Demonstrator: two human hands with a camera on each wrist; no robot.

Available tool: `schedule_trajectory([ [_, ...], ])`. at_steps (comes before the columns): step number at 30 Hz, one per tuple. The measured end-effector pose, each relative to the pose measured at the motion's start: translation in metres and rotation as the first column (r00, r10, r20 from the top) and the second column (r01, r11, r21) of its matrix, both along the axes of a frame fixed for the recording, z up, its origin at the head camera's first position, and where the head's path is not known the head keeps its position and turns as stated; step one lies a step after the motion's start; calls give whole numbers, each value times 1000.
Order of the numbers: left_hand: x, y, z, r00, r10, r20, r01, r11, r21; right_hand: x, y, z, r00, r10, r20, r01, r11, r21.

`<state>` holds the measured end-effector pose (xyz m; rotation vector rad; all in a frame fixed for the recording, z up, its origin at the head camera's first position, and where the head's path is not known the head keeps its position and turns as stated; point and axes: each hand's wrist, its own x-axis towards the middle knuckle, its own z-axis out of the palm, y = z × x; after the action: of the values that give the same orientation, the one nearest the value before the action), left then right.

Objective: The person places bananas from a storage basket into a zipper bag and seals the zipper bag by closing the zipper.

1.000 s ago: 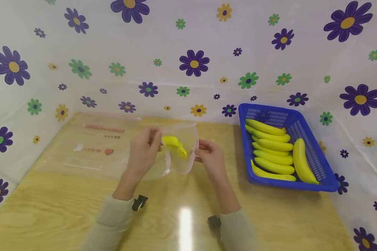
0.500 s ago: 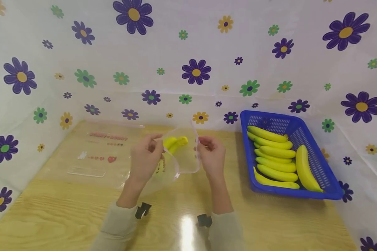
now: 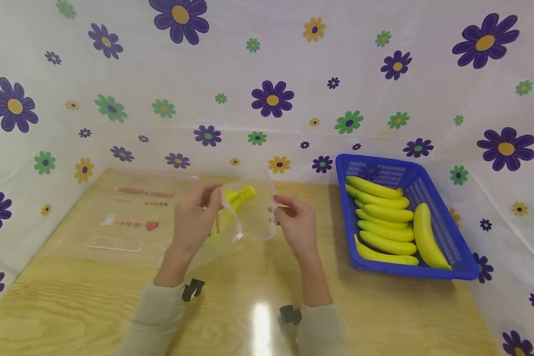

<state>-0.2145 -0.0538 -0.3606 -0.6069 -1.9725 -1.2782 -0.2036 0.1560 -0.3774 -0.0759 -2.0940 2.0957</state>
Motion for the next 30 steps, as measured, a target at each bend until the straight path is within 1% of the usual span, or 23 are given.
schedule_trajectory([
  [3, -1, 0, 3, 999, -28, -45, 27, 999, -36, -1, -1, -4, 1000, 4, -29, -4, 1000, 8],
  [5, 1, 1, 4, 997, -47, -57, 44, 997, -62, -1, -1, -7, 1000, 3, -22, -3, 1000, 29],
  [7, 2, 2, 4, 997, -56, -53, 52, 995, -90, 0, 0, -9, 1000, 2, 9, -3, 998, 58],
  [11, 7, 6, 5, 999, -41, -1, 41, 990, -132, 3, 4, -10, 997, 19, 73, -26, 995, 97],
  [15, 12, 8, 9, 998, -12, 61, 23, 983, -180, 5, 8, -9, 995, 42, 87, -51, 993, 106],
  [19, 20, 11, 15, 994, 13, 108, 17, 963, -269, 7, 10, -8, 995, 42, 91, -53, 990, 128],
  [22, 25, 12, 17, 992, 44, 116, -2, 941, -339, 7, 12, -7, 994, 30, 102, -46, 986, 162],
  [26, 29, 12, 17, 993, 66, 101, -21, 918, -396, 6, 14, -7, 993, 20, 114, -43, 978, 206],
  [27, 30, 12, 17, 993, 66, 95, -22, 913, -407, 6, 15, -7, 993, 21, 117, -46, 976, 212],
  [30, 31, 12, 17, 998, 46, 49, -21, 902, -432, 6, 18, -6, 991, 28, 128, -56, 975, 217],
])
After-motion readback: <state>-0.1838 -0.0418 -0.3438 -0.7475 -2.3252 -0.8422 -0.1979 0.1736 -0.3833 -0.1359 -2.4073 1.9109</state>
